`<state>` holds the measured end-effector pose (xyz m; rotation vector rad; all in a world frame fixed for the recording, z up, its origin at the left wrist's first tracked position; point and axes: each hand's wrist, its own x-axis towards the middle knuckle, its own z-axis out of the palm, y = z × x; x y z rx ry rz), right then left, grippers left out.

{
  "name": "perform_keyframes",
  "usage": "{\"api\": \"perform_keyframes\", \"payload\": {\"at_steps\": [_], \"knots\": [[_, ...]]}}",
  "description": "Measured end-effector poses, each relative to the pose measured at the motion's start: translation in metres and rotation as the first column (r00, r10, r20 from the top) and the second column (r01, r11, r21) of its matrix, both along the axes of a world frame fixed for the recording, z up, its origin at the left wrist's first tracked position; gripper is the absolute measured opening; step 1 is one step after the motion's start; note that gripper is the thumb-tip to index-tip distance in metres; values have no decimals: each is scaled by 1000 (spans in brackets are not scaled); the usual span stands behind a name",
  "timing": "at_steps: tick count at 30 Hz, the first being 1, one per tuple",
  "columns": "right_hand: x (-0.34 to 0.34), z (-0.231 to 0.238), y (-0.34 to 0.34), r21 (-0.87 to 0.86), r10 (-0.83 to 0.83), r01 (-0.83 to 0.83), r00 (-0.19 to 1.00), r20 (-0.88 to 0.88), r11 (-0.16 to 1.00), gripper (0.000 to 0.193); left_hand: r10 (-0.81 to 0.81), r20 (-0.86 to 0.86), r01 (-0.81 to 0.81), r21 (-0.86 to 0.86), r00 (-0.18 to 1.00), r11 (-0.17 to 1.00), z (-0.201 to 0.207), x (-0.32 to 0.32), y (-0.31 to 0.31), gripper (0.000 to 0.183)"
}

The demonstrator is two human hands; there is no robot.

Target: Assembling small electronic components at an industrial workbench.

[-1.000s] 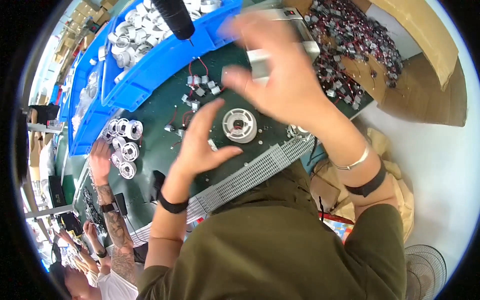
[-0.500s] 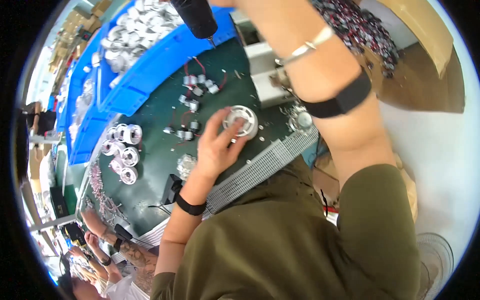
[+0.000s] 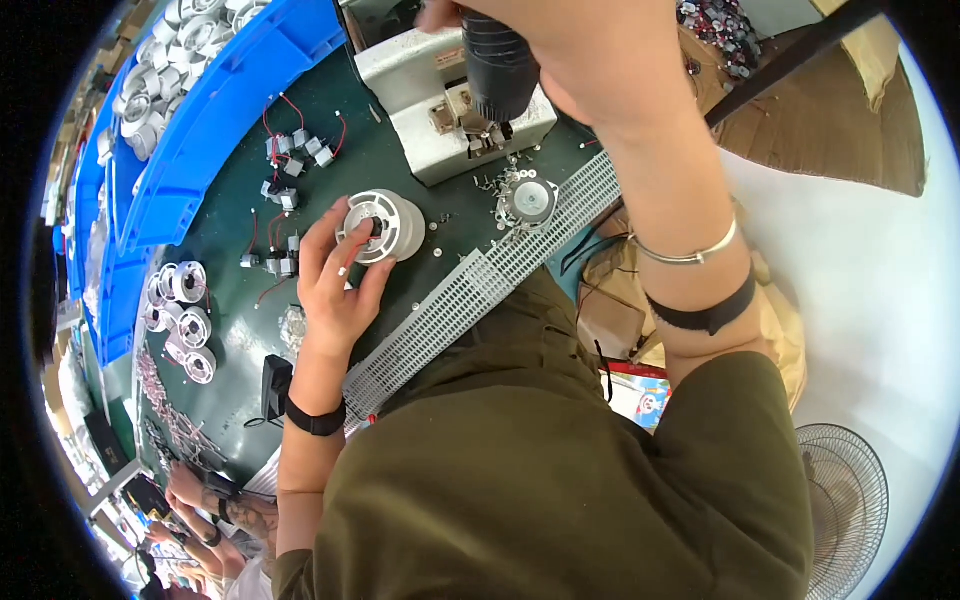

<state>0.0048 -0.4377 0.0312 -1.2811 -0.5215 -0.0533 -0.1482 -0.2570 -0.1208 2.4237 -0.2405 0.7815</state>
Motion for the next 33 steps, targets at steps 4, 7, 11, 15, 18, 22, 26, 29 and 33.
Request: {"api": "perform_keyframes", "payload": {"at_steps": [4,7,11,15,18,22,26,29,33], "knots": [[1,-16,4,127,1,-10,997,71,992,37,-19,16,19,17,1000,1000,-1,1,1,47],[43,-57,7,554,414,-566,824,387,610,37,-38,20,37,24,999,999,2,3,1,47],[14,-38,4,118,14,-21,998,55,993,37,-25,13,25,6,1000,1000,1,2,1,47],[9,-41,8,434,230,-303,949,215,848,36,-22,11,22,-2,1000,1000,2,2,2,46],[-7,-35,4,126,-62,56,997,45,991,37,-29,22,29,-1,999,1000,2,3,1,46],[-12,-39,3,164,-61,54,997,42,985,40,-33,42,33,-4,999,999,2,4,0,45],[-17,-40,6,175,-83,75,996,39,982,41,-8,10,8,-30,1000,1000,1,1,0,44],[-9,-49,9,139,-26,18,998,54,990,41,26,23,-26,-6,999,1000,0,-1,-1,42],[-20,-28,18,534,396,-459,887,236,710,44,23,46,-26,74,999,997,5,2,2,42]]}}
